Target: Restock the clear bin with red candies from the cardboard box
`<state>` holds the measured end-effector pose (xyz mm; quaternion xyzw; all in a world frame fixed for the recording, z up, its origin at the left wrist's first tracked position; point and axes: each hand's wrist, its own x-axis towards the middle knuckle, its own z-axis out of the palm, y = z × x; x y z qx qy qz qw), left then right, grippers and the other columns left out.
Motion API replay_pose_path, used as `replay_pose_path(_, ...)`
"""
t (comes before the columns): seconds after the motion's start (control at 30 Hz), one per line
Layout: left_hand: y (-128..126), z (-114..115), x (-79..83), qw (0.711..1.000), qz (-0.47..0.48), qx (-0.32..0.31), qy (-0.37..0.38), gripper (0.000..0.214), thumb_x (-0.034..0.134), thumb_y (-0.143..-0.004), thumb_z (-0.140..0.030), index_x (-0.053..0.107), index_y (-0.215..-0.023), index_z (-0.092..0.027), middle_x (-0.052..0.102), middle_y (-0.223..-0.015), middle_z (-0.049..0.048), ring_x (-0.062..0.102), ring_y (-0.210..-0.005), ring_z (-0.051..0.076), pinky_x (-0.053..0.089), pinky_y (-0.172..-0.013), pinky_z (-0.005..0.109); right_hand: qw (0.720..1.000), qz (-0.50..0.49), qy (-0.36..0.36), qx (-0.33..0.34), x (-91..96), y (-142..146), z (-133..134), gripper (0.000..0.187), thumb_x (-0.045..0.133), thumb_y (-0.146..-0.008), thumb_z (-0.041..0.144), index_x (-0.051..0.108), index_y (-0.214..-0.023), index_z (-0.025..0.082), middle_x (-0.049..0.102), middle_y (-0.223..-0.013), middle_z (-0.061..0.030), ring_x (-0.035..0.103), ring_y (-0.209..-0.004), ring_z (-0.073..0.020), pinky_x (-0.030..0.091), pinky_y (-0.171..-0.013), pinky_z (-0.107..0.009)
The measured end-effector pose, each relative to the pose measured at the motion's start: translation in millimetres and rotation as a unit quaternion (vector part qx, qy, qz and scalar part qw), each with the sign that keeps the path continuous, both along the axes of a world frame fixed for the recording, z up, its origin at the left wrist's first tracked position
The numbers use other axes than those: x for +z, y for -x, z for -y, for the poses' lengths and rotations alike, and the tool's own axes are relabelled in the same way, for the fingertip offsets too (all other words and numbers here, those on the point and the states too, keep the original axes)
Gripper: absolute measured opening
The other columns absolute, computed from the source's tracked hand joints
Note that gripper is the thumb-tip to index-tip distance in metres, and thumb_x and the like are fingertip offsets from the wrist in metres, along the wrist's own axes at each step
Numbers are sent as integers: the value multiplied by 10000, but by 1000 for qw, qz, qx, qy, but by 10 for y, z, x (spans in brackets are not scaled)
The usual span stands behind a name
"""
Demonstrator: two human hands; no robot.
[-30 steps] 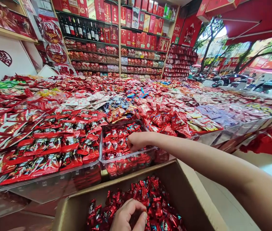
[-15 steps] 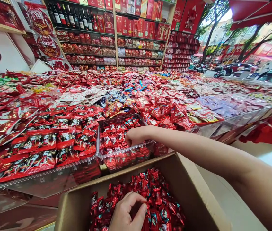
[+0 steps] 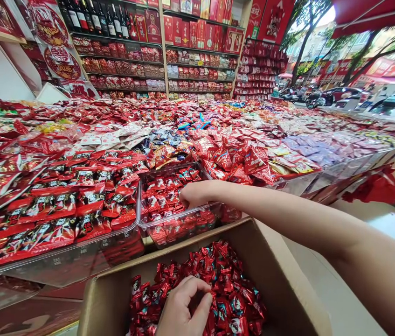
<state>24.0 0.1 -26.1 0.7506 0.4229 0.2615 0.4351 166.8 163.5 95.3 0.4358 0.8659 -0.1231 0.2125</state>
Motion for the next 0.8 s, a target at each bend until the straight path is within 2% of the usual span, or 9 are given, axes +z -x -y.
replay_pose_path(0.17,5,-2,5,1000,-15,-7,-12,132,464,-761,-271,570,-709,-211,573,-658,3,538,-606,154,405,-583,243,999,10,-38,6,79,17,52,314,540,-675,269,633,-917,91,636,-881,-117,563,-726,-180,359,-543,-240)
replay_pose_path(0.33,16,-19,65,998,-50,-35,-15,136,452,-773,-248,570,-727,-200,587,-678,14,549,-623,153,422,-597,239,998,52,-26,-4,144,31,87,328,505,-692,243,626,-928,50,627,-892,-149,566,-748,-205,366,-541,-256)
replay_pose_path(0.5,9,-32,115,996,-75,-46,-23,119,462,-769,-221,572,-728,-198,605,-688,13,566,-637,150,438,-607,224,998,51,-25,3,145,9,74,315,501,-692,224,625,-924,52,628,-875,-145,566,-725,-201,362,-533,-255)
replay_pose_path(0.8,1,-33,104,994,-90,-58,-29,127,455,-772,-215,573,-727,-199,611,-697,13,570,-638,147,443,-604,221,997,57,-41,14,126,-4,47,313,489,-686,160,609,-951,45,627,-889,-141,565,-759,-209,354,-534,-257)
